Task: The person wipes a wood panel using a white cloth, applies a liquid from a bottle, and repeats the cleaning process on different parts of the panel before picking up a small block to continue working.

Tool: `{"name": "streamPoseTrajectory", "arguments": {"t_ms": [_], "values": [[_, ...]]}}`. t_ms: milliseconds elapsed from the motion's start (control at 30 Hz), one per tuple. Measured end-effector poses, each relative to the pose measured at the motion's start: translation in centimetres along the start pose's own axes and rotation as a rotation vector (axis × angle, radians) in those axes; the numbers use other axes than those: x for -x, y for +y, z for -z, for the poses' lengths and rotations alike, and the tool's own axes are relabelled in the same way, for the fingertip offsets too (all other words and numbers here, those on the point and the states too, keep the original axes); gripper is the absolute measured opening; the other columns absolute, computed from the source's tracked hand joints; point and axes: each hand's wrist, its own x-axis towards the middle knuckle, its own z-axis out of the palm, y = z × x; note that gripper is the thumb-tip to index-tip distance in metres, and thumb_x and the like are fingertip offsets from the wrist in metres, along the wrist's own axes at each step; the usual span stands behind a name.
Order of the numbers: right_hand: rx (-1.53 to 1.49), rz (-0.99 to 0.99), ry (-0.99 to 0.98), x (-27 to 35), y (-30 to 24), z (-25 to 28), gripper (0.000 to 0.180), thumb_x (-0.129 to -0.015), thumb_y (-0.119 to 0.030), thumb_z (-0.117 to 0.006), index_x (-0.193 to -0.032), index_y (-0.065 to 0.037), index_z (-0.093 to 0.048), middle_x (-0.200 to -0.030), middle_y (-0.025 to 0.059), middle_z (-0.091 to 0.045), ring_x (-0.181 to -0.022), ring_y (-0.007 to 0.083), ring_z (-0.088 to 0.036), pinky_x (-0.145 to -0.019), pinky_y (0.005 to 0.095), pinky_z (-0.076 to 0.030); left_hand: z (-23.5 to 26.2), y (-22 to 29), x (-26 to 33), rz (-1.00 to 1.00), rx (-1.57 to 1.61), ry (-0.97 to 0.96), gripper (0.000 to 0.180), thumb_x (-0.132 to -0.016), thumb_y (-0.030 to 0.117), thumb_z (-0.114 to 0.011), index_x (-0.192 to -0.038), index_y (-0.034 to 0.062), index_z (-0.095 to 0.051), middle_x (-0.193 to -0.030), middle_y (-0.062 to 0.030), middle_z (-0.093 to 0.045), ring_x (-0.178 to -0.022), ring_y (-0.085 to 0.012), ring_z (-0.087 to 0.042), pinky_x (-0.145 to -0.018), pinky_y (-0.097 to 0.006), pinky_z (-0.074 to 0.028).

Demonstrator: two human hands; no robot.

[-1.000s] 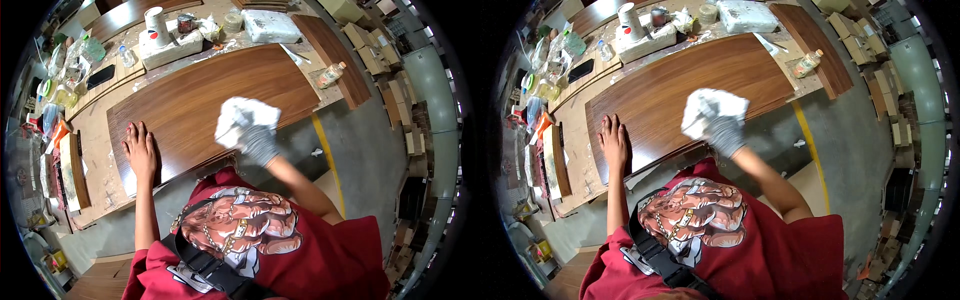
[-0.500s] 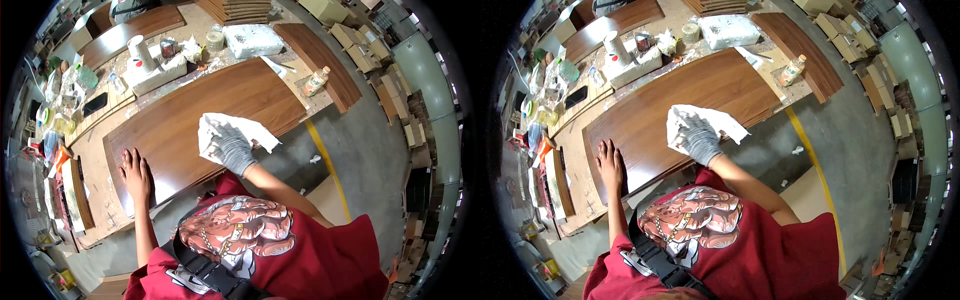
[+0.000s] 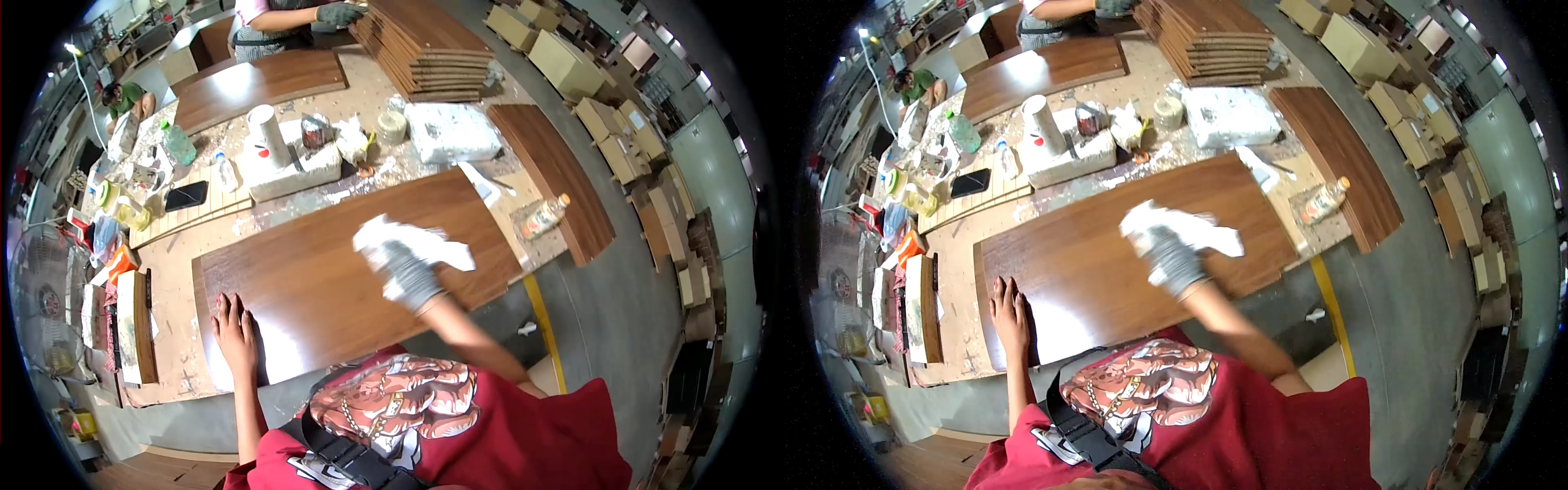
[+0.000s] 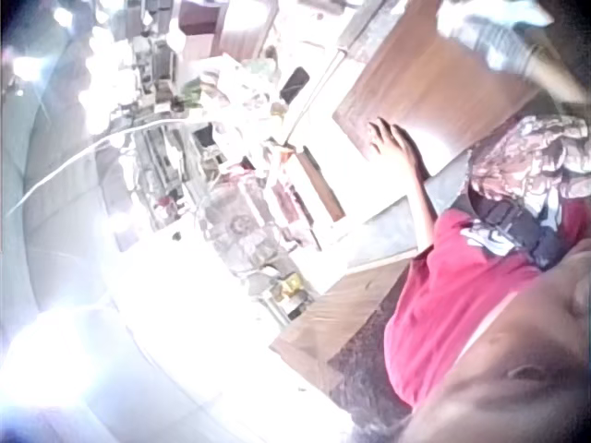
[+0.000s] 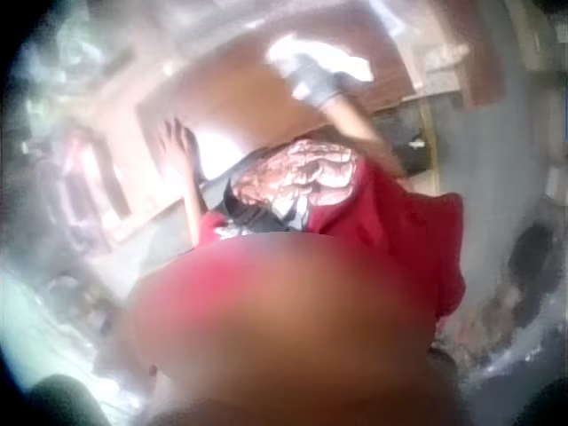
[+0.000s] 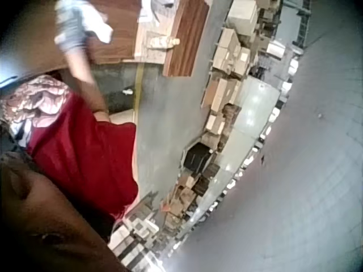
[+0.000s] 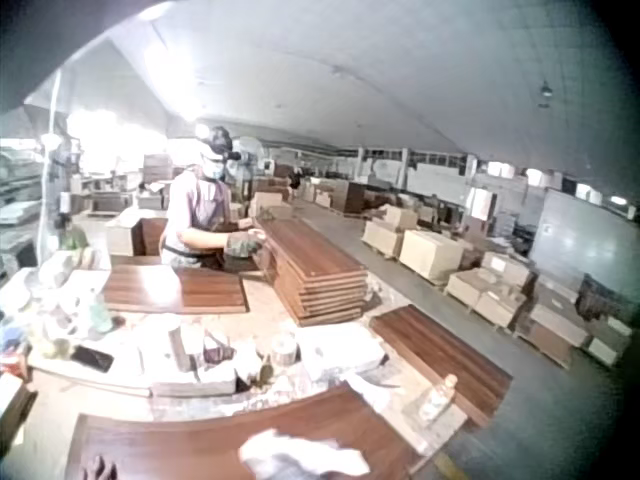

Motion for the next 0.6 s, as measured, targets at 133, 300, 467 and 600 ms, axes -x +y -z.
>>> {"name": "streamPoseTrajectory", "arguments": {"t_ms": [133, 300, 467, 600], "values": [[-0.494, 0.442, -0.148, -2.9, -16.8, 5.8, 0.057, -0.099, -0.027, -0.046, -0.154, -0.022, -0.035, -0.161, 0.0130, -0.032, -0.147, 0.0324, -0.033, -0.122, 0.0463, -0.023, 0.3, 0.6, 0.0, 0.053, -0.014, -0.011, 0.047, -0.104, 0.026, -0.045, -0.148, 0.0082, -0.048, -0.160, -0.0137, -0.034, -0.148, -0.0290, -0.032, -0.123, -0.048, -0.015], [-0.034, 0.278, 0.251, -11.6, -7.1, 0.1, 0.026, -0.097, -0.021, -0.046, -0.111, -0.009, -0.063, -0.105, 0.0147, -0.064, -0.098, 0.0322, -0.062, -0.084, 0.0466, -0.051, -0.1, 1.7, -0.9, 0.036, -0.016, -0.039, 0.047, -0.105, 0.026, -0.043, -0.149, 0.0098, -0.047, -0.160, -0.0125, -0.035, -0.149, -0.0280, -0.031, -0.123, -0.047, -0.016], [0.127, -0.317, 0.170, -10.8, 17.2, -0.7, 0.045, -0.094, -0.028, -0.049, -0.131, -0.004, -0.059, -0.130, 0.0204, -0.061, -0.122, 0.0387, -0.054, -0.103, 0.0506, -0.041, 0.7, 1.9, -0.7, 0.056, -0.017, -0.033, 0.047, -0.104, 0.025, -0.044, -0.148, 0.0094, -0.049, -0.160, -0.0126, -0.036, -0.148, -0.0278, -0.033, -0.123, -0.046, -0.016], [0.298, -0.220, -0.004, -7.9, 34.0, -0.5, 0.055, -0.093, -0.030, -0.057, -0.145, -0.013, -0.051, -0.155, 0.0143, -0.042, -0.143, 0.0355, -0.038, -0.114, 0.0522, -0.032, -0.6, 1.5, -1.4, 0.036, 0.107, 0.015, 0.042, -0.102, 0.019, -0.048, -0.142, 0.0063, -0.055, -0.157, -0.0134, -0.041, -0.146, -0.0287, -0.036, -0.122, -0.046, -0.017]]}}
